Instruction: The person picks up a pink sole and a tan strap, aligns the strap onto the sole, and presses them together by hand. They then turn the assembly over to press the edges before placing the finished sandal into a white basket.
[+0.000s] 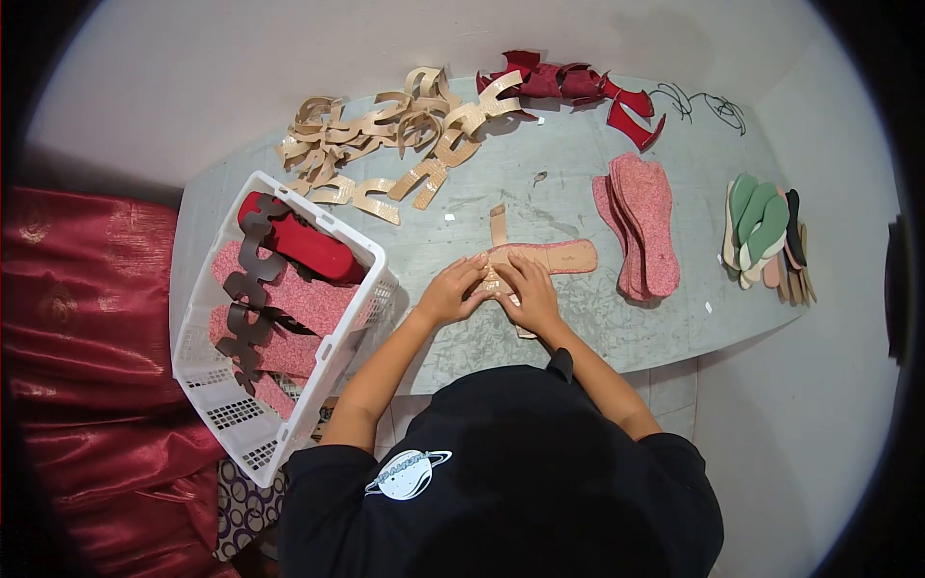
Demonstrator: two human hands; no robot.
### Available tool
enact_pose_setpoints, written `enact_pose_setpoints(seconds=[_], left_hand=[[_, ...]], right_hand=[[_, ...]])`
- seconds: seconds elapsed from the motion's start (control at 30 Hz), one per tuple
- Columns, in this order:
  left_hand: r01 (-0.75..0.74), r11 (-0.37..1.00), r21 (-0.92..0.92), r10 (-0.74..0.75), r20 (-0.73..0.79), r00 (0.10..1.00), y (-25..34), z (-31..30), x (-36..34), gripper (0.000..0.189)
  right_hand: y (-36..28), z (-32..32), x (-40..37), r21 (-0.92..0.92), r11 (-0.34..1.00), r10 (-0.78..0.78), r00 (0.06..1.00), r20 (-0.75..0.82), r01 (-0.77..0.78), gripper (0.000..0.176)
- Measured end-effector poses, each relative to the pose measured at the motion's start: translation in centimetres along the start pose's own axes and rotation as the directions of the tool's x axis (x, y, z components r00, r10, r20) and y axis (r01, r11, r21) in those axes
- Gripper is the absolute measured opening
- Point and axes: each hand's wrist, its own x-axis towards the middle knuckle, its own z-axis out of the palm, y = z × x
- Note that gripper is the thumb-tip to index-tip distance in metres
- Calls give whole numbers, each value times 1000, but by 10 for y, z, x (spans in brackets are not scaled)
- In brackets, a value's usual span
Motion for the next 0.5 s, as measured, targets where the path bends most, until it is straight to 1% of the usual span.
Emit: enact_pose_setpoints(seconds=[0.17, 0.23, 0.33, 0.4, 0.5], left_hand=[[57, 997, 48, -56, -15, 998, -4, 5, -5, 33], [107, 994, 20, -107, -17, 994, -3, 6, -5, 32], [135, 991, 12, -135, -23, 991, -2, 7, -5, 30], [149, 989, 1, -149, -19, 989, -2, 7, -5, 28], [178, 984, -26, -178, -19, 984, -1, 9, -6, 24]], right_hand=[[0, -3, 0, -23, 1000, -17, 999, 39, 18, 45], [0, -5, 1, -41, 999, -29, 998, 58, 32, 45], [1, -6, 1, -34, 999, -18, 996, 84, 21, 46], [3, -6, 1, 14, 1000, -24, 996, 88, 23, 47], [3, -8, 2, 26, 999, -31, 996, 87, 29, 48]])
